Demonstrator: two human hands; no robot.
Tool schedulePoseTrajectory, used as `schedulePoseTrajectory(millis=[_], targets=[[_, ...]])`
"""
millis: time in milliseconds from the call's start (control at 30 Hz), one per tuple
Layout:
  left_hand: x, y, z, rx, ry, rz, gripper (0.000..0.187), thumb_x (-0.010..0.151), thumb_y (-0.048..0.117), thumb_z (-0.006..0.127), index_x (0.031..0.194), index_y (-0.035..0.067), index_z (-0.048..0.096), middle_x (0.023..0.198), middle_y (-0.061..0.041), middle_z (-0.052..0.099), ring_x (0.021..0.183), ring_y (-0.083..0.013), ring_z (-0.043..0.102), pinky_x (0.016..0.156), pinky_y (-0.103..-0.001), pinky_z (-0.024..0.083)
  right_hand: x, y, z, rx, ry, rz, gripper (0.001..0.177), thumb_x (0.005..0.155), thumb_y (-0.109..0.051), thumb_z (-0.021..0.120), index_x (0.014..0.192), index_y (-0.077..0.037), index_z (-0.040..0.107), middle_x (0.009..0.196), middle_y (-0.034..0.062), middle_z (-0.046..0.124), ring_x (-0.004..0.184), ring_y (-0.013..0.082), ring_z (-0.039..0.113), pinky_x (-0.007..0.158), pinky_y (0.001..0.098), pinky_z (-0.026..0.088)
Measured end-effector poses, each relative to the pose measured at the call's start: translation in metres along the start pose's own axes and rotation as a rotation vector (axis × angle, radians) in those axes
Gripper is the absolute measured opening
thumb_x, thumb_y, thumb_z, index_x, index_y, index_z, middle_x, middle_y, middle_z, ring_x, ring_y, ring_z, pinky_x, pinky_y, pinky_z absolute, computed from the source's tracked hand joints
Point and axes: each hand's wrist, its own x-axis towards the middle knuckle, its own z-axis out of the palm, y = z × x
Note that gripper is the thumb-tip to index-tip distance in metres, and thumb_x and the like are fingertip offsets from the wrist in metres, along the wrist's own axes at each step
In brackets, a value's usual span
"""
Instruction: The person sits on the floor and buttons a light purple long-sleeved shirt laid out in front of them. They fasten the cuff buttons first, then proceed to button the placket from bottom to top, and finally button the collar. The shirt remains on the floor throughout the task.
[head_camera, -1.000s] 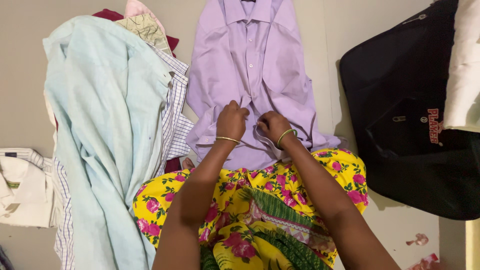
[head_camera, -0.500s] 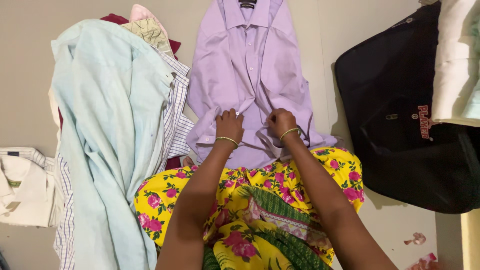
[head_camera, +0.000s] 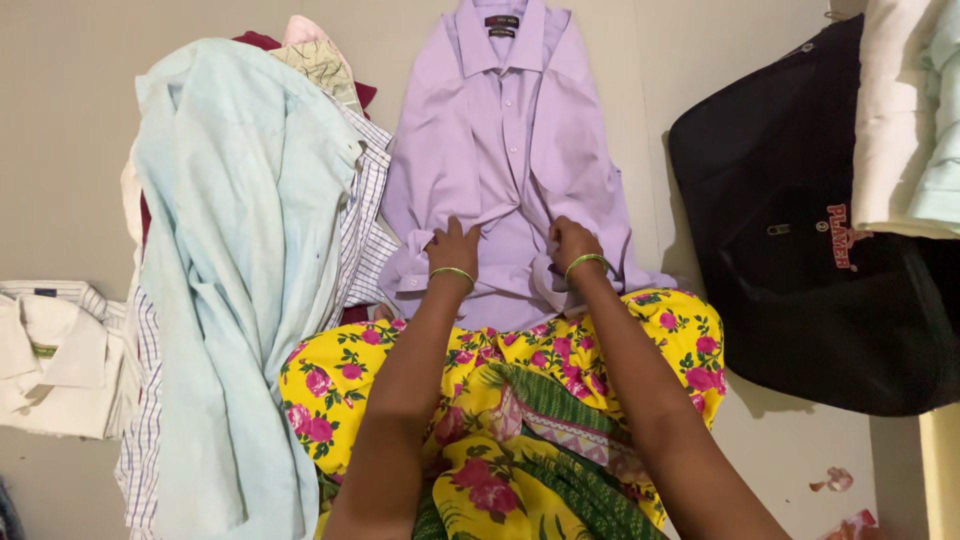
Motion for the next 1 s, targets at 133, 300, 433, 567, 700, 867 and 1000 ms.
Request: schedulePoseTrajectory(millis=[133, 300, 433, 567, 700, 867, 1000], targets=[[-0.014, 0.004, -0.011, -0.011, -0.122, -0.009, 0.052, 0.09, 0.014, 0.062, 0.141, 0.019, 0.052, 0.14, -0.019, 0.046, 0.117, -0.0442, 0.057, 0.091, -0.06, 0.05, -0.013, -0.005, 0.003, -0.036, -0.061, 0.097, 0.011, 0.089, -0.021, 0.067, 0.099, -0.016, 0.067, 0.104, 0.0132, 0.073, 0.099, 0.0372, 0.068, 0.087, 0.0473, 0.053], [-0.032, 0.007, -0.017, -0.027, -0.212, -0.011, 0.044, 0.094, 0.019, 0.059, 0.137, 0.02, 0.055, 0.135, -0.017, 0.048, 0.117, -0.0443, 0.059, 0.093, -0.062, 0.049, -0.023, 0.004, 0.007, -0.142, -0.19, 0.161, 0.019, 0.093, -0.024, 0.063, 0.11, -0.016, 0.064, 0.111, 0.0185, 0.072, 0.106, 0.0393, 0.067, 0.093, 0.0487, 0.052], [-0.033, -0.008, -0.024, -0.194, -0.354, -0.087, 0.035, 0.091, 0.023, 0.06, 0.126, 0.024, 0.065, 0.134, -0.014, 0.053, 0.117, -0.0384, 0.061, 0.098, -0.055, 0.048, -0.009, 0.043, 0.013, -0.058, -0.194, 0.286, 0.042, 0.083, -0.023, 0.072, 0.122, -0.013, 0.058, 0.115, 0.0233, 0.069, 0.112, 0.0425, 0.064, 0.098, 0.0479, 0.05], [-0.026, -0.048, -0.027, -0.585, -0.085, -0.232, 0.02, 0.091, 0.027, 0.063, 0.103, 0.015, 0.074, 0.11, -0.013, 0.071, 0.104, -0.037, 0.067, 0.092, -0.045, 0.054, -0.002, 0.087, 0.014, 0.125, 0.278, 0.294, 0.043, 0.091, -0.011, 0.06, 0.134, -0.007, 0.056, 0.122, 0.0265, 0.068, 0.114, 0.0464, 0.063, 0.099, 0.05, 0.05], [-0.017, -0.068, -0.03, -0.694, 0.394, -0.32, 0.012, 0.087, 0.02, 0.068, 0.093, 0.01, 0.07, 0.094, -0.014, 0.072, 0.093, -0.0366, 0.069, 0.082, -0.045, 0.055, -0.004, 0.097, 0.009, 0.329, 0.514, 0.363, 0.071, 0.078, -0.002, 0.063, 0.147, -0.005, 0.045, 0.125, 0.0262, 0.064, 0.116, 0.0437, 0.062, 0.102, 0.046, 0.048], [-0.024, -0.05, -0.051, -0.509, 0.508, -0.344, 0.022, 0.083, 0.014, 0.072, 0.104, 0.01, 0.067, 0.102, -0.016, 0.067, 0.095, -0.0372, 0.065, 0.077, -0.049, 0.052, -0.003, 0.087, 0.01, 0.318, 0.65, 0.239, 0.071, 0.079, 0.0, 0.063, 0.147, -0.003, 0.044, 0.128, 0.0264, 0.059, 0.114, 0.0441, 0.062, 0.102, 0.0453, 0.049], [-0.02, -0.033, -0.072, -0.549, 0.463, -0.187, 0.026, 0.084, 0.015, 0.072, 0.109, 0.011, 0.065, 0.109, -0.014, 0.066, 0.101, -0.0366, 0.063, 0.083, -0.049, 0.052, -0.009, 0.069, 0.005, 0.186, 0.743, -0.113, 0.056, 0.087, 0.001, 0.065, 0.14, -0.002, 0.052, 0.133, 0.0237, 0.059, 0.12, 0.0435, 0.061, 0.107, 0.0443, 0.049]])
